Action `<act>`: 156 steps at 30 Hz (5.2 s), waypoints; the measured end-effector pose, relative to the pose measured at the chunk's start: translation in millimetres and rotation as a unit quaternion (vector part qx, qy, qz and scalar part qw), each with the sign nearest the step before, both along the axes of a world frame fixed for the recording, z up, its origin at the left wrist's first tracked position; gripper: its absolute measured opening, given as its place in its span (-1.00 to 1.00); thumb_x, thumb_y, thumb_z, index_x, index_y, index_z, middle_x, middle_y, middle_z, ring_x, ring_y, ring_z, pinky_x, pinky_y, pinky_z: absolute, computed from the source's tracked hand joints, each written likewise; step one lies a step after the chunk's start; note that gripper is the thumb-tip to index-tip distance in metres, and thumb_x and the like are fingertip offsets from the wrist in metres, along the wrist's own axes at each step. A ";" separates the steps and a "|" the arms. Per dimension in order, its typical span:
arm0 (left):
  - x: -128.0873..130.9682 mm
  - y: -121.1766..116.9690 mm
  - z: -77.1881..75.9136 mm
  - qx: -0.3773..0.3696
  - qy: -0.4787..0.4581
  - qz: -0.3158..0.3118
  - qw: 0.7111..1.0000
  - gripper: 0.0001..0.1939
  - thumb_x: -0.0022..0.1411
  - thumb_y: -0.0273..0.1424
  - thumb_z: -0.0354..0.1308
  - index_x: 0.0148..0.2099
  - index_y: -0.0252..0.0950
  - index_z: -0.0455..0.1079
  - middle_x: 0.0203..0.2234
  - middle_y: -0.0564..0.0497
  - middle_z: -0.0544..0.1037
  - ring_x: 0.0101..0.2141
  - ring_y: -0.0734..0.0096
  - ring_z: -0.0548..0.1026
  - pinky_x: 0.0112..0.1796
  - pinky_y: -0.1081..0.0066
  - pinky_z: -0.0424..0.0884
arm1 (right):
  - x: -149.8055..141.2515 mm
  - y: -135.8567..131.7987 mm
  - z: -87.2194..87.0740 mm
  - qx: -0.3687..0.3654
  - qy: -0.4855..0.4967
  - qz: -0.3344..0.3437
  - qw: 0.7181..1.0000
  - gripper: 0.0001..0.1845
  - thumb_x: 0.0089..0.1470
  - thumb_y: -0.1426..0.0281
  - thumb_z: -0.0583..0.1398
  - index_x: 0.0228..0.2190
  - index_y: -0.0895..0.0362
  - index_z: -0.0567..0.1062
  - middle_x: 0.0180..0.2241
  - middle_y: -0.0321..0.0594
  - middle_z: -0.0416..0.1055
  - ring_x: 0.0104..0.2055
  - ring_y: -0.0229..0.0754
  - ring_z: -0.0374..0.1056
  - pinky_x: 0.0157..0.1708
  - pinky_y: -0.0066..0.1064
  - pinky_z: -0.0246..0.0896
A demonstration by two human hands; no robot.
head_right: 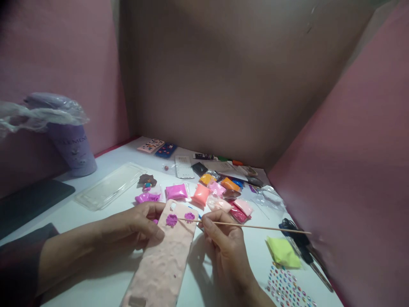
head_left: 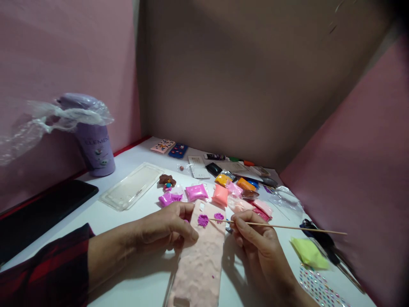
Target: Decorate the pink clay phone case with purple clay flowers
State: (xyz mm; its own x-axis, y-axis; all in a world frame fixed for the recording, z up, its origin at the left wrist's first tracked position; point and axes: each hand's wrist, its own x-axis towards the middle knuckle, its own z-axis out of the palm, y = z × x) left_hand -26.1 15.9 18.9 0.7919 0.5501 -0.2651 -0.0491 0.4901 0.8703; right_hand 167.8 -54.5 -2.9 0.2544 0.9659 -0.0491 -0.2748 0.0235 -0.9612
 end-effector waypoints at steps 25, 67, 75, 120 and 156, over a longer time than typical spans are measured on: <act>0.6 -0.4 -0.9 0.009 0.007 0.004 1.000 -0.49 -0.19 -0.63 0.17 -0.08 -0.36 0.44 -0.40 -0.06 0.52 -0.53 0.50 0.39 -0.61 0.57 0.16 | -1.2 -1.0 0.2 0.000 0.009 -0.012 1.000 -0.80 -0.05 0.30 0.30 -0.53 0.16 0.45 -0.56 -0.33 0.26 -0.55 -0.36 0.02 -0.58 -0.55 -0.08; 0.3 -0.3 -0.9 0.009 0.003 0.008 1.000 -0.58 -0.18 -0.64 0.19 -0.18 -0.34 0.45 -0.47 0.02 0.49 -0.54 0.50 0.39 -0.61 0.56 0.13 | -3.9 -4.6 5.9 -0.003 0.006 -0.014 1.000 -0.79 -0.11 0.28 0.33 -0.56 0.14 0.46 -0.57 -0.31 0.29 -0.55 -0.33 0.07 -0.59 -0.50 -0.05; -0.2 0.0 0.3 0.010 0.004 0.010 1.000 -0.67 -0.20 -0.62 0.20 -0.27 -0.36 0.45 -0.58 0.07 0.43 -0.54 0.44 0.41 -0.54 0.50 0.25 | -2.6 -2.2 7.1 0.002 0.013 -0.025 1.000 -0.80 -0.11 0.31 0.33 -0.58 0.13 0.45 -0.56 -0.30 0.29 -0.56 -0.31 0.06 -0.60 -0.48 -0.06; 0.6 0.0 -0.7 0.006 0.000 0.012 1.000 -0.56 -0.21 -0.63 0.20 -0.16 -0.36 0.44 -0.52 0.04 0.46 -0.58 0.51 0.37 -0.60 0.55 0.16 | -2.4 -4.2 4.2 -0.014 -0.024 0.004 1.000 -0.77 -0.03 0.29 0.27 -0.56 0.15 0.42 -0.58 -0.31 0.27 -0.55 -0.33 0.03 -0.59 -0.50 -0.13; 0.2 1.1 -1.9 0.013 0.003 0.011 1.000 -0.62 -0.20 -0.60 0.22 -0.21 -0.36 0.46 -0.53 0.02 0.48 -0.58 0.48 0.40 -0.59 0.53 0.20 | -1.3 -5.7 1.8 0.008 -0.040 0.003 0.999 -0.79 0.02 0.31 0.24 -0.56 0.14 0.41 -0.57 -0.32 0.24 -0.52 -0.30 0.03 -0.54 -0.45 -0.09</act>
State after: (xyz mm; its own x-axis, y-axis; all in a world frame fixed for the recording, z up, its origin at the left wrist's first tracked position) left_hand -26.0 17.0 16.9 0.7778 0.5741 -0.2557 -0.0537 0.4660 0.8832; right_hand 166.5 -60.2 -1.1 0.2515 0.9677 -0.0144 -0.1977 0.0368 -0.9796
